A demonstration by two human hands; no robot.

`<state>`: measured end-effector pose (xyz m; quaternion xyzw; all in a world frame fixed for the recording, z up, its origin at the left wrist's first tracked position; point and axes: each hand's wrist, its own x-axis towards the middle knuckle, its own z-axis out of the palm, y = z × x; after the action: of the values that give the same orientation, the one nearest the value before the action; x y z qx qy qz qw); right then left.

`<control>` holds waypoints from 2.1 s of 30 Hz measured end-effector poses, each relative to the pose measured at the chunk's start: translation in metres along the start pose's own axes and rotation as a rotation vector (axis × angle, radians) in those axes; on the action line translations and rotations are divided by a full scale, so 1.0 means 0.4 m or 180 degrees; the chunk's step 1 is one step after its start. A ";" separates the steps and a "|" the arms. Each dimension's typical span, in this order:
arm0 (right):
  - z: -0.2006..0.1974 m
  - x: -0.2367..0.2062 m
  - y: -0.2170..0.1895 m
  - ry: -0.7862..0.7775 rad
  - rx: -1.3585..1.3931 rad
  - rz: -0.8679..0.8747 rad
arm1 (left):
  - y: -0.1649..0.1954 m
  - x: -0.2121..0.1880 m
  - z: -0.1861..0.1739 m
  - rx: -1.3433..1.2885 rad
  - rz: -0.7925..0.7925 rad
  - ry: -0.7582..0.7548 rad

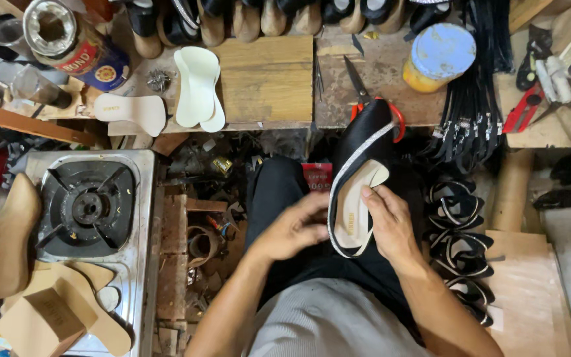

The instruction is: The person assembles a black shoe by attaching a decorative silver trim to the upper and inserting a white insole. They press the trim into place, trim excess material with scissors, and place the finished shoe on a shelf with other completed shoes.

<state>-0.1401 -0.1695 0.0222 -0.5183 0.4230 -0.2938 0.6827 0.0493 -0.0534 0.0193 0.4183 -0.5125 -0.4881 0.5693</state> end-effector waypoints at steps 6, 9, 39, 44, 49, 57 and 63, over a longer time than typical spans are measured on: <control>0.024 -0.044 0.012 -0.1156 -0.1504 -0.0015 | -0.049 0.054 -0.044 -0.1977 -0.0194 0.1371; 0.044 -0.063 -0.004 -0.1244 -0.1903 -0.0155 | -0.065 0.062 -0.033 -0.1981 -0.0794 0.1732; 0.025 -0.077 0.032 -0.0170 -0.2930 -0.0945 | -0.047 0.030 0.063 -0.2469 -0.1526 0.1316; -0.001 -0.093 0.002 -0.0594 -0.3035 -0.1489 | -0.045 0.023 0.069 -0.2594 -0.1442 0.1141; 0.002 -0.108 -0.011 -0.0562 -0.2848 -0.1269 | -0.032 0.023 0.072 -0.2498 -0.1277 0.1053; 0.014 -0.109 -0.003 -0.0288 -0.2886 -0.0930 | -0.022 0.028 0.074 -0.2456 -0.1219 0.0991; 0.008 -0.113 -0.007 -0.0286 -0.2825 -0.1055 | -0.021 0.030 0.069 -0.2314 -0.1079 0.0961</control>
<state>-0.1584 -0.1308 0.0377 -0.8326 0.3893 -0.1670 0.3569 0.0209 -0.0661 0.0167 0.3354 -0.1421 -0.6570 0.6601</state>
